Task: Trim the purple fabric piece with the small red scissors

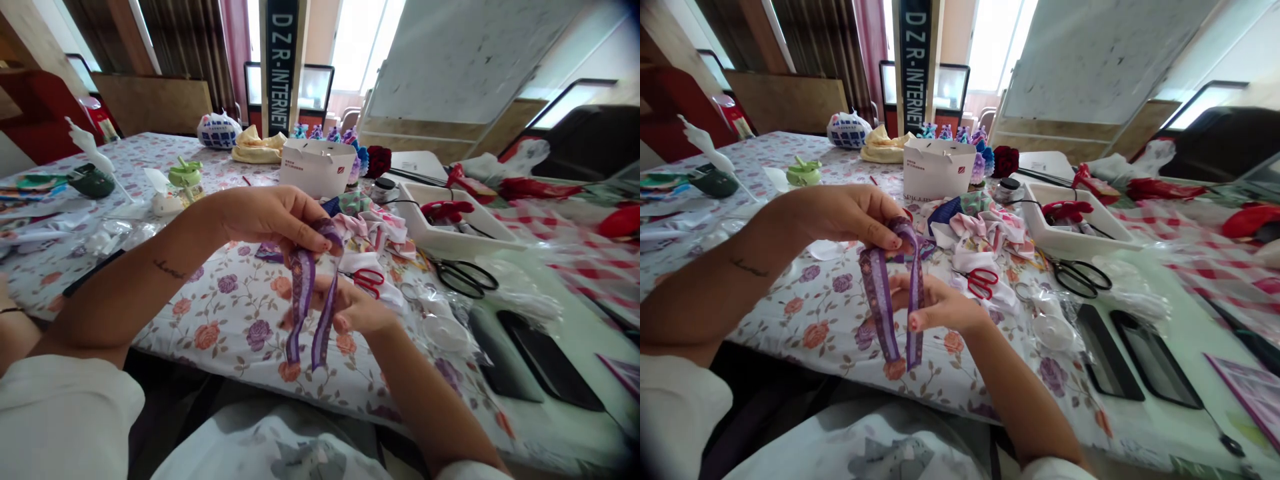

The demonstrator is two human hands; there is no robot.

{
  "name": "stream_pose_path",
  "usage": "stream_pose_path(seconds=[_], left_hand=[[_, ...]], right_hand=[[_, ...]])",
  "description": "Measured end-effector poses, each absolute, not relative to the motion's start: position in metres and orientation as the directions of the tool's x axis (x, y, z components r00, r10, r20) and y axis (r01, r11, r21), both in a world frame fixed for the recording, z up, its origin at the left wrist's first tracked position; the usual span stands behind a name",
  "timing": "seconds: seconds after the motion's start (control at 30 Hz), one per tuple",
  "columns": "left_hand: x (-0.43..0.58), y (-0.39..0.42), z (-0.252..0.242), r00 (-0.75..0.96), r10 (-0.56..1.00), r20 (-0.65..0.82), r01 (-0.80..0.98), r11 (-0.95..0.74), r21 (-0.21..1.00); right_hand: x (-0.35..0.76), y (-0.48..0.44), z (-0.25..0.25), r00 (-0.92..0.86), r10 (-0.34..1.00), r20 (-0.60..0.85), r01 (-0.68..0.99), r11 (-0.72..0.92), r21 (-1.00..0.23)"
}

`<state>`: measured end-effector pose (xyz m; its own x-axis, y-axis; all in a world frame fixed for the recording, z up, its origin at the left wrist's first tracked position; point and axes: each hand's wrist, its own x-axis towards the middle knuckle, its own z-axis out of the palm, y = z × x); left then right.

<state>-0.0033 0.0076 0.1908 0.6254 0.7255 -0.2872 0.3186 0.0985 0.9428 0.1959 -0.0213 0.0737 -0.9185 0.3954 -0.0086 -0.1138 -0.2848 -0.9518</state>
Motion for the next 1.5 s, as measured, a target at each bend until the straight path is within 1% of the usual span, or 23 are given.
stream_pose_path(seconds=[0.07, 0.1, 0.13, 0.2, 0.23, 0.3, 0.37, 0.43, 0.57, 0.77, 0.97, 1.03, 1.1, 1.17, 1.2, 1.23, 1.27, 1.33, 1.4, 1.43, 1.5], left_hand=[[-0.016, 0.017, 0.167, 0.626, 0.717, -0.306, 0.314, 0.127, 0.941], [-0.025, 0.023, 0.15, 0.616, 0.722, -0.315, 0.323, 0.134, 0.937], [-0.033, 0.029, 0.131, 0.595, 0.728, -0.341, 0.348, 0.149, 0.926], [-0.05, 0.042, 0.091, 0.535, 0.735, -0.416, 0.43, 0.187, 0.883], [-0.058, 0.047, 0.072, 0.519, 0.73, -0.445, 0.457, 0.203, 0.866], [-0.072, 0.055, 0.041, 0.496, 0.72, -0.485, 0.491, 0.228, 0.841], [-0.082, 0.059, 0.02, 0.479, 0.716, -0.508, 0.505, 0.249, 0.826], [-0.089, 0.061, 0.01, 0.461, 0.725, -0.512, 0.498, 0.266, 0.825], [-0.098, 0.063, 0.009, 0.421, 0.741, -0.524, 0.498, 0.294, 0.816], [-0.103, 0.068, 0.012, 0.365, 0.75, -0.551, 0.547, 0.306, 0.779], [-0.099, 0.076, 0.01, 0.328, 0.751, -0.573, 0.635, 0.273, 0.723], [-0.098, 0.077, 0.01, 0.307, 0.76, -0.572, 0.67, 0.254, 0.697], [-0.1, 0.078, 0.012, 0.276, 0.783, -0.557, 0.713, 0.222, 0.665], [-0.105, 0.08, 0.02, 0.226, 0.83, -0.509, 0.759, 0.177, 0.626], [-0.108, 0.082, 0.025, 0.196, 0.864, -0.464, 0.78, 0.149, 0.608], [-0.11, 0.084, 0.03, 0.159, 0.901, -0.403, 0.798, 0.123, 0.59], [-0.112, 0.087, 0.035, 0.121, 0.937, -0.327, 0.811, 0.097, 0.577], [-0.108, 0.093, 0.041, 0.056, 0.983, -0.173, 0.823, 0.053, 0.566], [-0.097, 0.099, 0.038, 0.017, 0.998, -0.062, 0.817, 0.022, 0.577], [-0.09, 0.103, 0.033, 0.008, 0.999, -0.04, 0.81, 0.017, 0.587], [-0.074, 0.108, 0.02, -0.004, 0.999, -0.054, 0.79, 0.037, 0.612]], right_hand=[[0.202, -0.027, 0.057, -0.939, 0.338, -0.06, -0.077, -0.378, -0.923], [0.204, -0.029, 0.047, -0.929, 0.364, -0.071, -0.088, -0.403, -0.911], [0.205, -0.03, 0.037, -0.914, 0.389, -0.114, -0.075, -0.439, -0.895], [0.205, -0.031, 0.017, -0.869, 0.412, -0.274, 0.013, -0.534, -0.845], [0.204, -0.031, 0.009, -0.853, 0.416, -0.315, 0.032, -0.561, -0.827], [0.199, -0.03, -0.003, -0.831, 0.417, -0.367, 0.053, -0.598, -0.8], [0.194, -0.029, -0.009, -0.821, 0.426, -0.38, 0.049, -0.611, -0.79], [0.189, -0.027, -0.01, -0.805, 0.448, -0.39, 0.041, -0.614, -0.789], [0.184, -0.025, -0.01, -0.774, 0.48, -0.412, 0.04, -0.613, -0.789], [0.183, -0.03, -0.004, -0.767, 0.473, -0.433, 0.068, -0.612, -0.788], [0.191, -0.03, -0.002, -0.708, 0.475, -0.522, 0.209, -0.565, -0.798], [0.199, -0.03, -0.003, -0.684, 0.488, -0.543, 0.262, -0.53, -0.807], [0.212, -0.03, -0.003, -0.651, 0.517, -0.556, 0.335, -0.461, -0.822], [0.229, -0.028, 0.0, -0.596, 0.574, -0.561, 0.456, -0.332, -0.825], [0.238, -0.027, 0.003, -0.551, 0.632, -0.544, 0.539, -0.228, -0.811], [0.246, -0.025, 0.006, -0.499, 0.722, -0.479, 0.611, -0.099, -0.786], [0.253, -0.022, 0.01, -0.463, 0.78, -0.421, 0.63, -0.044, -0.775], [0.259, -0.015, 0.017, -0.428, 0.842, -0.328, 0.636, 0.023, -0.771], [0.253, -0.002, 0.021, -0.432, 0.864, -0.259, 0.617, 0.074, -0.783], [0.246, 0.006, 0.022, -0.433, 0.875, -0.218, 0.608, 0.105, -0.787], [0.227, 0.025, 0.02, -0.398, 0.911, -0.109, 0.605, 0.171, -0.777]])
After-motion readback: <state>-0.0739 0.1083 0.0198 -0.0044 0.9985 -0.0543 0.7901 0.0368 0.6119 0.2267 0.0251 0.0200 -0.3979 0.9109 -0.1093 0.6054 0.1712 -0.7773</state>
